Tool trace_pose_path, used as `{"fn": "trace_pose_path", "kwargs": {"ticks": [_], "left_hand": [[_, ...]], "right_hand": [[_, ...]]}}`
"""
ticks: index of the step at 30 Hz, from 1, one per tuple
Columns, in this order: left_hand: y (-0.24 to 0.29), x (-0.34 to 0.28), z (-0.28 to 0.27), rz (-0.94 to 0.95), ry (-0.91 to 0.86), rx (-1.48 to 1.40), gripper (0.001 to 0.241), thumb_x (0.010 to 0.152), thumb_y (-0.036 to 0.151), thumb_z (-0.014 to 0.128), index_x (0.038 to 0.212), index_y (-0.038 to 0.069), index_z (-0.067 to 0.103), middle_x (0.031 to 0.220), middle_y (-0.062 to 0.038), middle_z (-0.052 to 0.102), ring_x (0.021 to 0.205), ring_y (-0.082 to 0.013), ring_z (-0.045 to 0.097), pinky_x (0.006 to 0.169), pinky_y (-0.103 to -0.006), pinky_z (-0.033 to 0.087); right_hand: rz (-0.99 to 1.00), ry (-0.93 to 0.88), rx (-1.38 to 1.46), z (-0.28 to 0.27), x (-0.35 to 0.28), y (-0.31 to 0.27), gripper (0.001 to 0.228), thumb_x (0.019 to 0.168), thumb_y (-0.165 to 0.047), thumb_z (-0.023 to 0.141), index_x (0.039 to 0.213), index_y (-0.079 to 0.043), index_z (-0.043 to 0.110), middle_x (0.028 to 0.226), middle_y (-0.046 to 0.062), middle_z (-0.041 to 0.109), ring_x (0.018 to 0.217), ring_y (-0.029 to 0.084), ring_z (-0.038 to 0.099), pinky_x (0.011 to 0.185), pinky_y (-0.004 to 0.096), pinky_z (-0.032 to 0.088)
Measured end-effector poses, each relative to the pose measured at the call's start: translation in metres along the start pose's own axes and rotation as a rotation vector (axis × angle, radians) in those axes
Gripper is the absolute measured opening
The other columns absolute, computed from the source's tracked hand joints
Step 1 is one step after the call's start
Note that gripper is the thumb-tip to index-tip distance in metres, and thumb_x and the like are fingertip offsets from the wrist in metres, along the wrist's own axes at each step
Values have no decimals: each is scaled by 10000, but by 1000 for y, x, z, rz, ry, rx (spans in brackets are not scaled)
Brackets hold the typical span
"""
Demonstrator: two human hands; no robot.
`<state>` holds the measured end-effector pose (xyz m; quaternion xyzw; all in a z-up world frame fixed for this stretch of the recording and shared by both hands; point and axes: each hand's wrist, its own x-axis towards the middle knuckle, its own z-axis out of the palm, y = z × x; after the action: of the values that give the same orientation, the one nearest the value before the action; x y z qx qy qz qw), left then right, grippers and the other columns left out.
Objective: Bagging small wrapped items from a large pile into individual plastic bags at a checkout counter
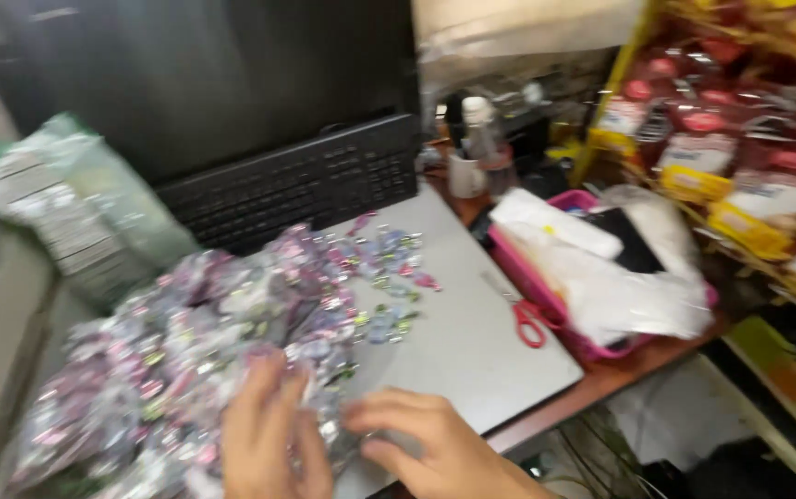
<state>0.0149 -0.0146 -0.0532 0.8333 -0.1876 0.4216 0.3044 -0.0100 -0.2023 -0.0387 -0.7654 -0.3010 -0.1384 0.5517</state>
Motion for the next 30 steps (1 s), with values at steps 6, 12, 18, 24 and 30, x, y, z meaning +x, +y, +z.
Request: {"fn": "trace_pose_path", "kwargs": {"ticks": [6, 12, 18, 24, 30], "left_hand": [[82, -18, 81, 220, -163, -414, 138, 921, 81, 628, 986, 147, 731, 1175, -81, 736, 1065, -285, 737, 917, -358, 557], [148, -5, 140, 271, -376, -604, 104, 941, 78, 632, 1022, 110, 688, 1169, -64, 701, 1070, -306, 671, 850, -402, 521], [182, 19, 175, 388, -423, -644, 161, 914, 33, 618, 1051, 61, 697, 1153, -116, 667, 1050, -347, 633, 868, -433, 493], [188, 19, 184, 427, -452, -611, 152, 906, 34, 610, 1041, 62, 676, 1159, -125, 655, 1037, -351, 627, 823, -441, 482], [172, 21, 186, 342, -390, -616, 119, 948, 64, 621, 1037, 68, 699, 1103, -103, 684, 1006, -318, 660, 822, -407, 503]], "right_hand": [[217, 476, -263, -104, -109, 3, 102, 854, -110, 753, 920, -83, 825, 935, 42, 856, 889, 145, 810, 870, 275, 612], [386, 1061, -391, -180, -150, -1, 106, 926, 31, 672, 1012, 34, 733, 1002, 130, 763, 911, 154, 708, 835, 243, 548], [494, 1102, -559, -253, -143, 39, 145, 974, -41, 652, 1086, -11, 739, 1100, 93, 762, 1003, 151, 694, 932, 274, 531], [480, 833, -744, -303, -108, 82, 226, 940, -100, 643, 1129, -67, 763, 1129, 68, 778, 963, 205, 731, 848, 325, 533], [508, 891, -379, -266, -123, 35, 184, 935, -17, 672, 1092, -12, 767, 1052, 88, 784, 934, 150, 708, 879, 258, 551]]}}
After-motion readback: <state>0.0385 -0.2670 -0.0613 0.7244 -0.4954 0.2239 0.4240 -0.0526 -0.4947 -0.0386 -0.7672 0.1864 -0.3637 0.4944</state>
